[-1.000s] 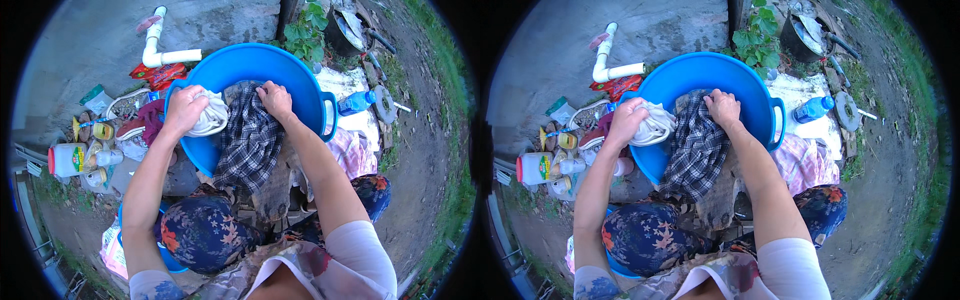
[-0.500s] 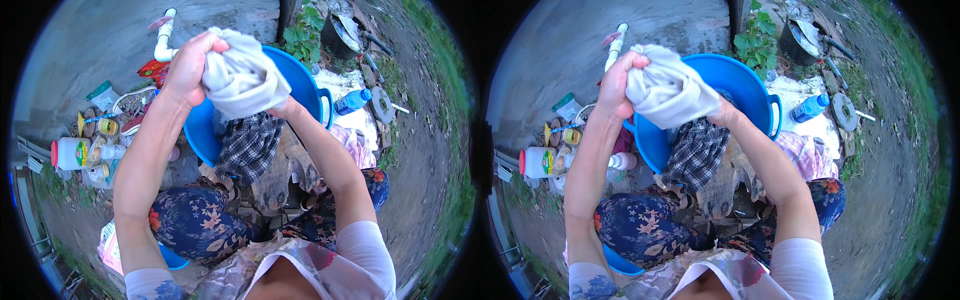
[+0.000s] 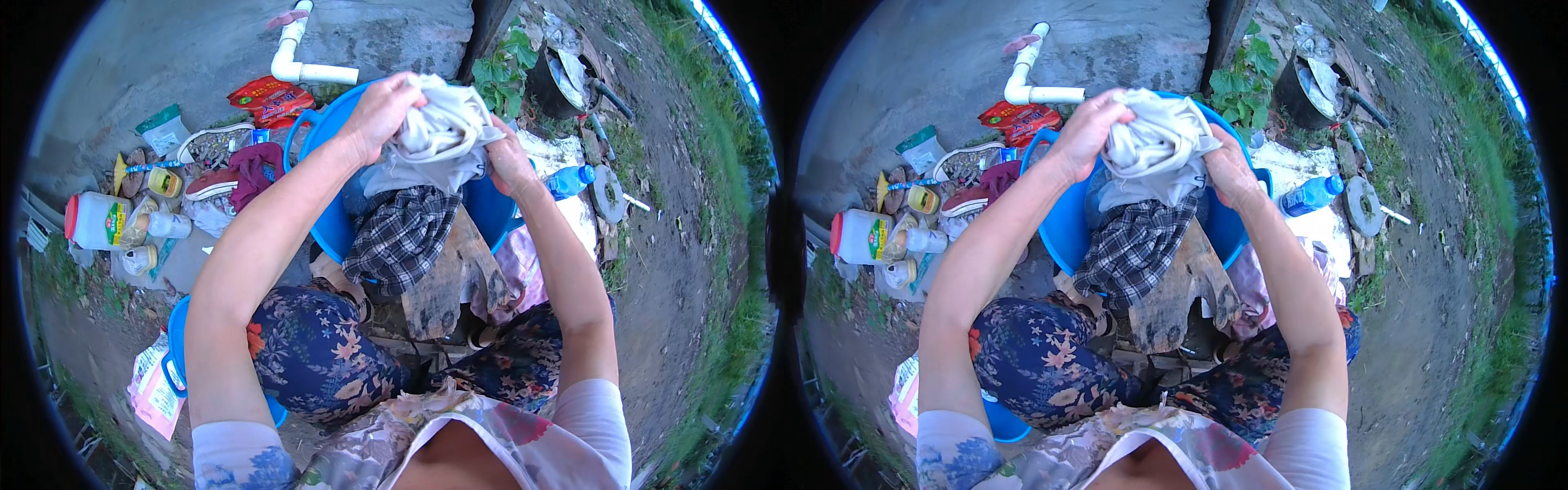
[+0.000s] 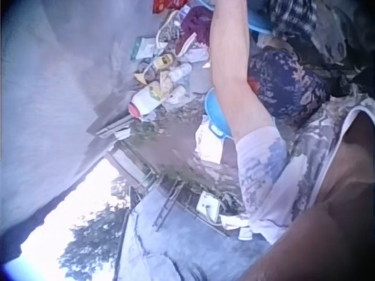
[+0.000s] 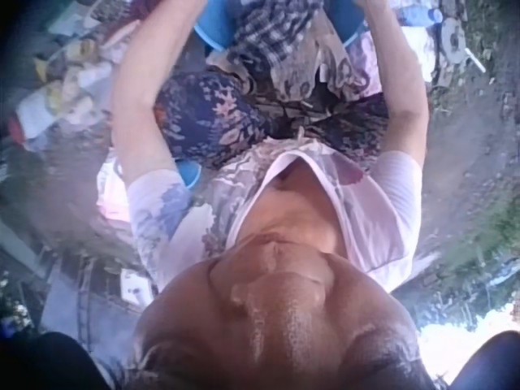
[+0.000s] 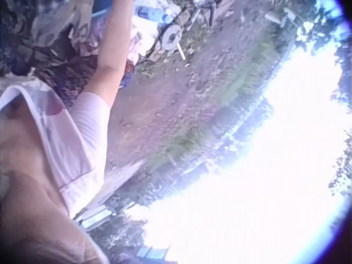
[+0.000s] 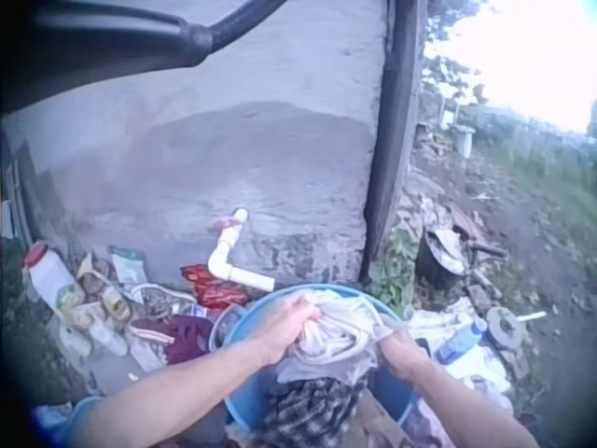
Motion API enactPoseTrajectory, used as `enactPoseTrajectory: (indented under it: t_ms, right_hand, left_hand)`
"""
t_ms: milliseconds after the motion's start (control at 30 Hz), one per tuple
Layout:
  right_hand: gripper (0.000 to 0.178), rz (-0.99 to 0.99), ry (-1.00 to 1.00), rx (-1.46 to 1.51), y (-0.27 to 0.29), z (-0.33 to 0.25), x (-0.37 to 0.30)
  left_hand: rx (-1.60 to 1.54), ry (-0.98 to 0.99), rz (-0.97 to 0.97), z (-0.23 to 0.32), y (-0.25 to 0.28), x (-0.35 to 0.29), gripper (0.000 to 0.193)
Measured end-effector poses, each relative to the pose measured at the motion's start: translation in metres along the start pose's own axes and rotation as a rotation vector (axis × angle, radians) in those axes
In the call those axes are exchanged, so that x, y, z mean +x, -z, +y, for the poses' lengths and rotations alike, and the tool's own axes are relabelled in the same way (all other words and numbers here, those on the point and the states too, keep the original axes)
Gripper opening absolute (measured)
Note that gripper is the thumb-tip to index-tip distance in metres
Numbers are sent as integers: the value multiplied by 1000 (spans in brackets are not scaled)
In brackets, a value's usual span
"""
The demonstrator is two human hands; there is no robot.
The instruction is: The person washes a plaid shirt by hand in a blue basin using a wooden board as a scrubbing surface. They apply liquid detergent, scrub the fabric, rinse with water from a pipe, and wring out the shirt.
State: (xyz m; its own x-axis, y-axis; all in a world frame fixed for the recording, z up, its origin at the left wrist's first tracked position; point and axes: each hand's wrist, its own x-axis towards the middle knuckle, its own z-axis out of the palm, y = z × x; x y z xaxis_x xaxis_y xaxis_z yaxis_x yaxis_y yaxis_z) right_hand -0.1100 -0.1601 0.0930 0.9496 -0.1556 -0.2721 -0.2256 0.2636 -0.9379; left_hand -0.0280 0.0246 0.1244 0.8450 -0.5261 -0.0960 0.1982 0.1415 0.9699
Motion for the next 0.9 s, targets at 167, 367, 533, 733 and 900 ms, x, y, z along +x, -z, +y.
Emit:
enactPoseTrajectory:
  t_ms: [167, 367, 533, 733, 900]
  right_hand:
    - [30, 81, -122, 391, -18, 7, 2]
    - [42, 143, 33, 521, -31, 41, 10]
    - [31, 318, 20, 473, -43, 44, 17]
    - [31, 197, -149, 266, -48, 25, 11]
    - [57, -94, -190, -548, 15, 5, 40]
  left_hand:
    - [197, 156, -125, -39, 2, -8, 74]
    - [632, -251, -225, -82, -16, -8, 55]
    - [715, -366, -138, -75, -19, -3, 32]
    - [618, -189, -173, -59, -5, -5, 18]
    - [821, 15, -64, -20, 77, -5, 29]
